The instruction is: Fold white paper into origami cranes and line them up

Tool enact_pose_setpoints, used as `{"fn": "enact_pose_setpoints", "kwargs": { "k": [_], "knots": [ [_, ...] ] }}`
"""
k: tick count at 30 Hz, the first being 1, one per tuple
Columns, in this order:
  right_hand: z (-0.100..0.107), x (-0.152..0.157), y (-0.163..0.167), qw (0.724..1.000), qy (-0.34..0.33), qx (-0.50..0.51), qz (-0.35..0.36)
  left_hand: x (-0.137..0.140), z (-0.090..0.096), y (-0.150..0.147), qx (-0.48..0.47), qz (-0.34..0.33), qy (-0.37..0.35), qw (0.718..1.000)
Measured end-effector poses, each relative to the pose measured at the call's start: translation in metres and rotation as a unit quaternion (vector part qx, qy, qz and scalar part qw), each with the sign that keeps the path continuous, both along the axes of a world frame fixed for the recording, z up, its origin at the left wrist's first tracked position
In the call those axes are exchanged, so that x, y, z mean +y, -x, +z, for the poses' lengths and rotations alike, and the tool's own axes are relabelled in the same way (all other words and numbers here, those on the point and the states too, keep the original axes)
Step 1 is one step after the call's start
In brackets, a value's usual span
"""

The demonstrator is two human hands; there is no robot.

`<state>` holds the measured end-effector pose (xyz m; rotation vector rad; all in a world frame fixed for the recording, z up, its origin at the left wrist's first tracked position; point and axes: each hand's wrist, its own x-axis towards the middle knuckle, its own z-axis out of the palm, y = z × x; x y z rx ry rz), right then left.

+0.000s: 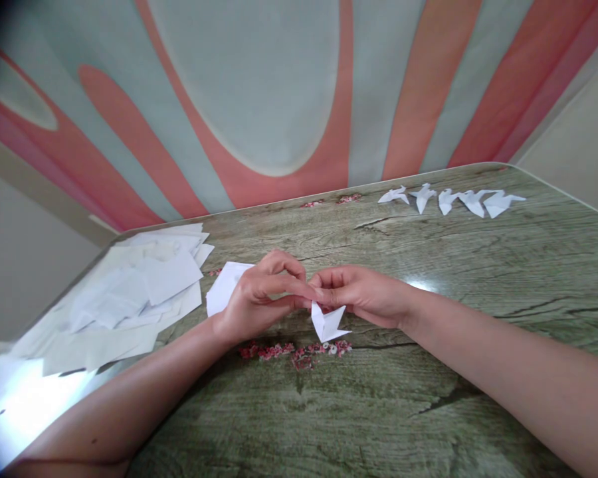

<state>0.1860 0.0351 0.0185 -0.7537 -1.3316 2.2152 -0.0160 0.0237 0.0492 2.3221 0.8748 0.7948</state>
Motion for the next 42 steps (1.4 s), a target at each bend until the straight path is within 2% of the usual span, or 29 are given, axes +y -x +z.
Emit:
{"fn": "enact_pose_setpoints", "kwargs": {
  "k": [5, 8, 10, 12, 13, 16, 18, 19, 21, 26, 32, 36, 42],
  "knots": [
    [-0.006, 0.002, 0.0, 0.999, 0.033, -0.012, 0.026, 0.0, 0.001, -0.001, -0.003, -0.052, -0.051, 0.997],
    [-0.01, 0.009, -0.004, 0.999, -0.006, -0.034, -0.028, 0.002, 0.004, 0.001, 0.024, -0.064, -0.098, 0.993],
    [-0.008, 0.014, -0.007, 0.986, -0.101, -0.062, -0.117, 0.003, 0.006, 0.004, 0.075, -0.05, -0.125, 0.988],
    [-0.002, 0.014, -0.01, 0.947, -0.232, -0.109, -0.192, 0.003, 0.01, 0.006, 0.134, -0.031, -0.152, 0.979],
    [0.002, 0.013, -0.01, 0.925, -0.291, -0.14, -0.198, 0.002, 0.011, 0.007, 0.161, -0.021, -0.166, 0.973],
    [0.01, 0.006, -0.008, 0.862, -0.418, -0.239, -0.156, 0.0, 0.015, 0.008, 0.219, 0.001, -0.207, 0.954],
    [0.009, 0.0, -0.005, 0.826, -0.475, -0.263, -0.151, -0.001, 0.016, 0.008, 0.241, 0.01, -0.226, 0.944],
    [0.008, -0.003, -0.003, 0.817, -0.493, -0.261, -0.15, -0.001, 0.017, 0.008, 0.248, 0.014, -0.233, 0.94],
    [0.004, -0.006, 0.0, 0.809, -0.507, -0.254, -0.156, -0.002, 0.017, 0.008, 0.256, 0.018, -0.244, 0.935],
    [0.001, -0.01, 0.004, 0.812, -0.493, -0.262, -0.173, -0.003, 0.017, 0.007, 0.268, 0.006, -0.262, 0.927],
    [0.003, -0.011, 0.005, 0.807, -0.487, -0.27, -0.196, -0.001, 0.017, 0.008, 0.251, 0.019, -0.247, 0.936],
    [0.001, -0.01, 0.004, 0.777, -0.544, -0.245, -0.203, -0.001, 0.015, 0.007, 0.252, 0.014, -0.246, 0.936],
    [0.0, -0.01, 0.006, 0.712, -0.634, -0.233, -0.191, -0.001, 0.013, 0.005, 0.255, 0.01, -0.251, 0.934]
  ]
}}
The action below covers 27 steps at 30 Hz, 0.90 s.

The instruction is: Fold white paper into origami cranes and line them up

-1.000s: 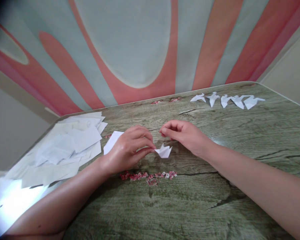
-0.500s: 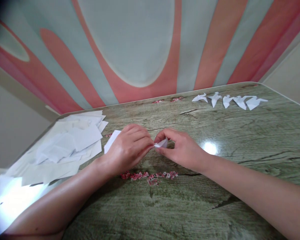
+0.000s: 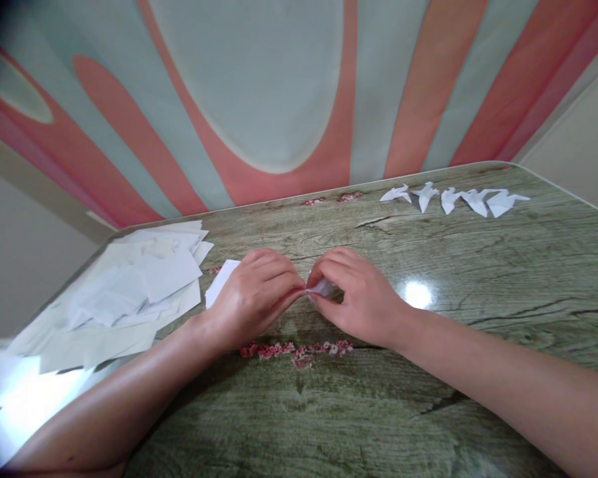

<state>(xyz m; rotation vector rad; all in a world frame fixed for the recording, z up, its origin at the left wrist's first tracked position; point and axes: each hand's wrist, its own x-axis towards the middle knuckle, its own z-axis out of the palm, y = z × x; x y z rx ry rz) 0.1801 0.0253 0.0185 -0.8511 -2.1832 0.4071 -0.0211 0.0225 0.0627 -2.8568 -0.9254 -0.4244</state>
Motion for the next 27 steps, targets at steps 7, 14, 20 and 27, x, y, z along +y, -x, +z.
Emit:
{"fn": "enact_pose_setpoints", "kwargs": {
  "k": [7, 14, 20, 27],
  "knots": [
    [0.0012, -0.0021, 0.0006, 0.994, -0.086, -0.069, -0.002, -0.0023, -0.0016, -0.001, 0.035, -0.003, -0.024, 0.999],
    [0.0049, -0.0053, 0.0006, 0.99, -0.104, -0.092, 0.0, -0.0037, -0.0013, -0.0026, 0.046, -0.006, -0.033, 0.998],
    [0.0044, -0.006, 0.0019, 0.99, -0.103, -0.1, -0.001, -0.0038, -0.0019, -0.0034, 0.04, -0.007, -0.024, 0.999],
    [0.0032, -0.0041, 0.0011, 0.99, -0.106, -0.088, 0.004, -0.0027, -0.0012, -0.0018, 0.016, 0.002, 0.003, 1.0]
  ]
}}
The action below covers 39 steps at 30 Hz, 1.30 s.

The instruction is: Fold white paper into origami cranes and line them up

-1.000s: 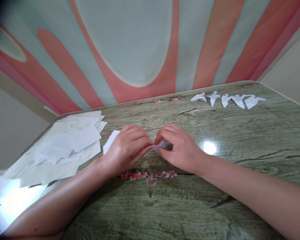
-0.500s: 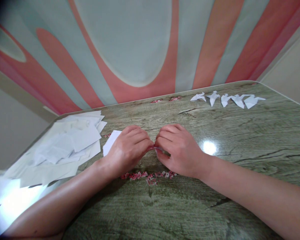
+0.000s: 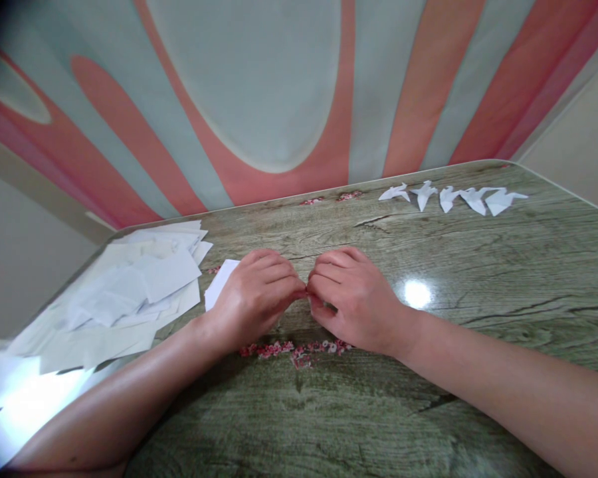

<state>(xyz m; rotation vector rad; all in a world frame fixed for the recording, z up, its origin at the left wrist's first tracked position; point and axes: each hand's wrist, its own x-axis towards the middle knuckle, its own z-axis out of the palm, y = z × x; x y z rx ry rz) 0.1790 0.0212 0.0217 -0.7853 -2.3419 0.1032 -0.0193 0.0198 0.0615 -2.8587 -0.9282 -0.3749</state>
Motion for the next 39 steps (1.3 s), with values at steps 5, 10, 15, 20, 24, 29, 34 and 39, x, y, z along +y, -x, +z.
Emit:
{"fn": "enact_pose_setpoints", "kwargs": {
  "k": [5, 10, 15, 20, 24, 29, 34, 39],
  "knots": [
    [-0.001, 0.004, -0.003, 0.998, 0.048, 0.023, 0.024, 0.008, 0.0, 0.008, -0.042, 0.015, 0.049, 0.998],
    [-0.004, 0.01, -0.006, 0.99, 0.123, 0.052, 0.036, 0.017, -0.001, 0.014, -0.08, 0.018, 0.088, 0.993],
    [-0.005, 0.013, -0.006, 0.978, 0.188, 0.087, 0.026, 0.022, -0.005, 0.013, -0.115, -0.03, 0.112, 0.987],
    [-0.004, 0.013, -0.007, 0.967, 0.238, 0.084, 0.02, 0.022, -0.01, 0.013, -0.129, -0.056, 0.141, 0.98],
    [-0.003, 0.013, -0.007, 0.96, 0.265, 0.081, 0.028, 0.022, -0.012, 0.012, -0.146, -0.078, 0.156, 0.974],
    [-0.001, 0.014, -0.009, 0.954, 0.285, 0.085, 0.041, 0.024, -0.012, 0.011, -0.178, -0.108, 0.153, 0.966],
    [-0.001, 0.014, -0.009, 0.948, 0.304, 0.09, 0.032, 0.024, -0.01, 0.011, -0.186, -0.104, 0.167, 0.963],
    [-0.001, 0.012, -0.008, 0.94, 0.328, 0.09, 0.02, 0.024, -0.012, 0.01, -0.188, -0.107, 0.178, 0.96]
  ]
}}
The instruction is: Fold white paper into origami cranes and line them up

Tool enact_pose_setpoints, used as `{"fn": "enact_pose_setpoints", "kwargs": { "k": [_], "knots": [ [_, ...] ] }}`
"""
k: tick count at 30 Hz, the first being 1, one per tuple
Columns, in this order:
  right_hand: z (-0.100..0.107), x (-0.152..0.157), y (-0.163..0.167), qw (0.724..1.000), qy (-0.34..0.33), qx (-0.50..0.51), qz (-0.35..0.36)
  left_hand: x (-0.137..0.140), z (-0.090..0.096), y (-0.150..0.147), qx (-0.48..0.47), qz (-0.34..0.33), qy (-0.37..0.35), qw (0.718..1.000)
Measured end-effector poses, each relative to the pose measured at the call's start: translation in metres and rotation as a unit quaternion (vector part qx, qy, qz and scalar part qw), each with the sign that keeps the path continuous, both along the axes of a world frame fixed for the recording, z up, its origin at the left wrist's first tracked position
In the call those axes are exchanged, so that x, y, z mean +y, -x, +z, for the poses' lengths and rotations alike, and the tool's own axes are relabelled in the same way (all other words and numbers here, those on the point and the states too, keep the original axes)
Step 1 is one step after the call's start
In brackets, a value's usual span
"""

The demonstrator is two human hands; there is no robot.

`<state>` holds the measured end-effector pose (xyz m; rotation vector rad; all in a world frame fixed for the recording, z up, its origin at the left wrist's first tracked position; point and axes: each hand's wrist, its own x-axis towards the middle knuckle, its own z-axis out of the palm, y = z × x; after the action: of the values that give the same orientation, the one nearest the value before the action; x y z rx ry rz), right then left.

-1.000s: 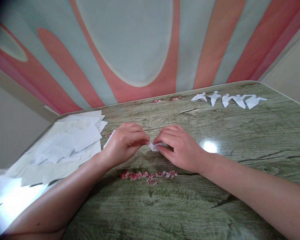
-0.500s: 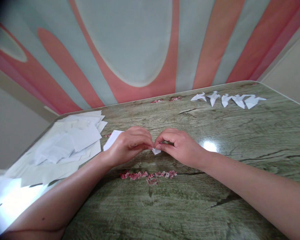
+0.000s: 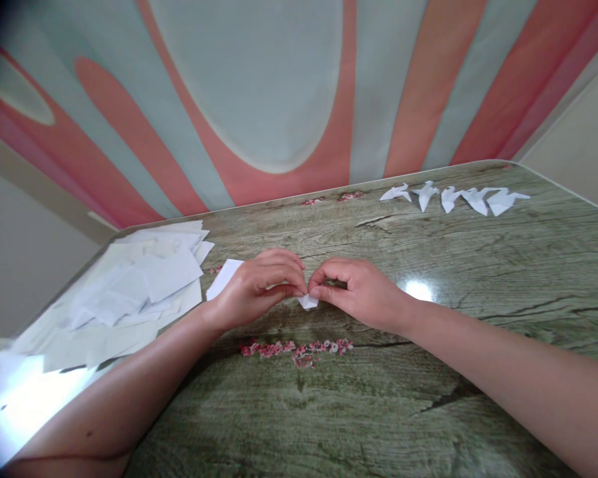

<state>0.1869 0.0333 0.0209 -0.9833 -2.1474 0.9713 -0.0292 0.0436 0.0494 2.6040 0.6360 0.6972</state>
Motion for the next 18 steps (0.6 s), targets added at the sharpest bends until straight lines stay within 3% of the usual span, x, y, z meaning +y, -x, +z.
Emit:
{"fn": "enact_pose_setpoints", "kwargs": {
  "k": [4, 7, 11, 14, 18],
  "knots": [
    [0.001, 0.0, 0.0, 1.0, 0.025, -0.004, -0.011, 0.001, -0.003, -0.001, -0.008, 0.001, -0.01, 1.0],
    [0.003, 0.0, 0.0, 0.999, 0.022, -0.007, -0.033, 0.0, -0.003, 0.0, -0.026, 0.039, -0.027, 0.999],
    [0.001, 0.001, -0.001, 0.991, -0.095, 0.008, -0.097, -0.003, -0.001, -0.001, -0.054, 0.14, -0.049, 0.987],
    [-0.002, 0.0, 0.0, 0.976, -0.194, 0.009, -0.103, -0.007, -0.004, -0.003, -0.052, 0.145, -0.044, 0.987],
    [-0.006, -0.004, 0.003, 0.963, -0.255, 0.013, -0.089, -0.014, -0.014, -0.009, -0.048, 0.148, -0.065, 0.986]
  ]
}}
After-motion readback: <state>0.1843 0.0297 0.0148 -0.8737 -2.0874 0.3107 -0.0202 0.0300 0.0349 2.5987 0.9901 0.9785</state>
